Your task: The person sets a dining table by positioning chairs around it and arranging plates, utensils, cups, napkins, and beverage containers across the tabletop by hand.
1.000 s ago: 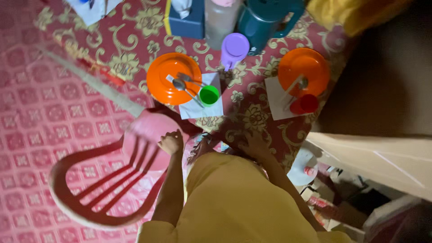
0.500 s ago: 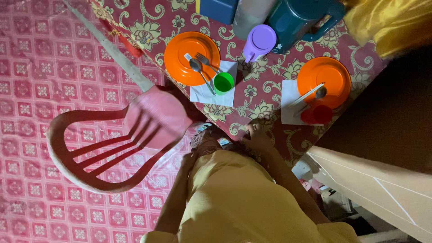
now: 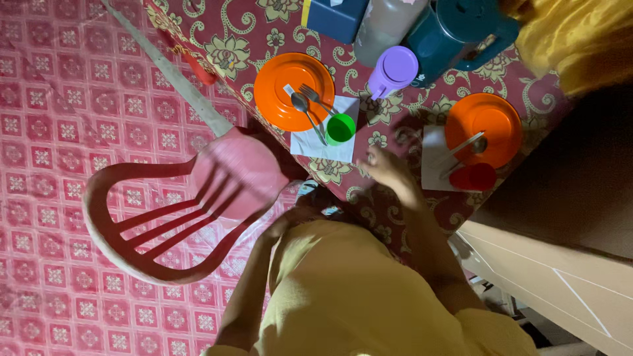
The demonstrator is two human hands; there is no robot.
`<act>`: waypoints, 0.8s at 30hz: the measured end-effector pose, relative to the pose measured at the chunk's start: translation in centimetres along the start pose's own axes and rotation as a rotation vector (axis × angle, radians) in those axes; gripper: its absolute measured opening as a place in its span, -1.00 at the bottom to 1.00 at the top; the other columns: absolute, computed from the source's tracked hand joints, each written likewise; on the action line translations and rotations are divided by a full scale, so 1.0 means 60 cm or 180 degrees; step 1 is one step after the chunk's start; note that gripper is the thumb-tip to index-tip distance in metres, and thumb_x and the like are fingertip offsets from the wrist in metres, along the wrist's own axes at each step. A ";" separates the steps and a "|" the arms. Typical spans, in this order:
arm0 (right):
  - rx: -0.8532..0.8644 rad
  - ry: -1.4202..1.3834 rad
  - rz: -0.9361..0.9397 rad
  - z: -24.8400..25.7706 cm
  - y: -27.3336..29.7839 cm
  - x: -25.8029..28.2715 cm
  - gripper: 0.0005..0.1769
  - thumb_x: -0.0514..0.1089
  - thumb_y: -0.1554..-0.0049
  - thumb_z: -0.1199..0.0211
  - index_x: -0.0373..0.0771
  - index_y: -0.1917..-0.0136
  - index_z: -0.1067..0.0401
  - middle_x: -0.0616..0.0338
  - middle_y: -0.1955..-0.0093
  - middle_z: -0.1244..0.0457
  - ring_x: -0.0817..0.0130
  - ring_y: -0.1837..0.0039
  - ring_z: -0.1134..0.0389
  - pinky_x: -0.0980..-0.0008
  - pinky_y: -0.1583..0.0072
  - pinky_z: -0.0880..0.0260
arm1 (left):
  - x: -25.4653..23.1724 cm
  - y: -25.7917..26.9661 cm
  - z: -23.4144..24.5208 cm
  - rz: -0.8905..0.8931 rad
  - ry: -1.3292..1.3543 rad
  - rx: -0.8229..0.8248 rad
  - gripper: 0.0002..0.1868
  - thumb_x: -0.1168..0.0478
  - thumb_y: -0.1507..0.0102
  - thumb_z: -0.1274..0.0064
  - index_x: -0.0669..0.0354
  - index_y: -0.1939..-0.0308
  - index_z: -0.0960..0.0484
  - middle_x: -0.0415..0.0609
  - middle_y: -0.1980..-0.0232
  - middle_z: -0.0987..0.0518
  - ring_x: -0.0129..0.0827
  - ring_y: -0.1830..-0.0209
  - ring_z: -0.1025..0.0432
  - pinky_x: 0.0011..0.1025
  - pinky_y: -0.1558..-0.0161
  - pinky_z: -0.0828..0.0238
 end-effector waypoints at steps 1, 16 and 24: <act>-0.0201 -0.0077 0.0079 0.032 -0.004 0.042 -0.33 0.19 -0.22 -0.25 -0.30 -0.38 -0.24 0.06 -0.02 -0.38 0.37 0.10 -0.42 0.33 0.16 -0.45 | -0.019 -0.012 0.018 -0.0192 0.0247 -0.0139 -0.58 0.01 -0.41 0.05 0.23 -0.19 -0.59 0.08 -0.07 -0.62 -0.27 0.01 -0.51 -0.33 0.02 -0.40; 0.0044 0.0753 0.0508 0.048 -0.371 0.158 -0.65 -0.03 0.01 -0.48 -0.11 -0.06 -0.64 0.05 -0.09 -0.45 0.13 -0.15 -0.48 0.19 -0.21 -0.45 | -0.292 -0.207 -0.013 -0.1475 0.0325 -0.0447 -0.72 0.25 -0.33 -0.06 0.29 -0.07 -0.69 -0.09 0.27 -0.65 -0.51 0.41 -0.51 -0.52 0.36 -0.48; 0.0476 0.0442 0.0543 0.013 -0.406 0.131 -0.61 0.01 0.10 -0.55 -0.08 -0.01 -0.64 0.15 -0.01 -0.46 0.28 -0.05 -0.49 0.29 -0.15 -0.46 | -0.355 -0.256 -0.078 -0.1375 -0.1134 -0.1301 -0.66 -0.01 -0.29 -0.15 0.21 0.19 -0.80 -0.05 0.47 -0.69 -0.45 0.49 -0.59 -0.43 0.31 -0.51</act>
Point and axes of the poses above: each hand's wrist, its own y-axis away from the middle knuckle, its own z-axis out of the back of the hand, x = y × z, the point moved 2 cm from there along -y, towards the middle knuckle
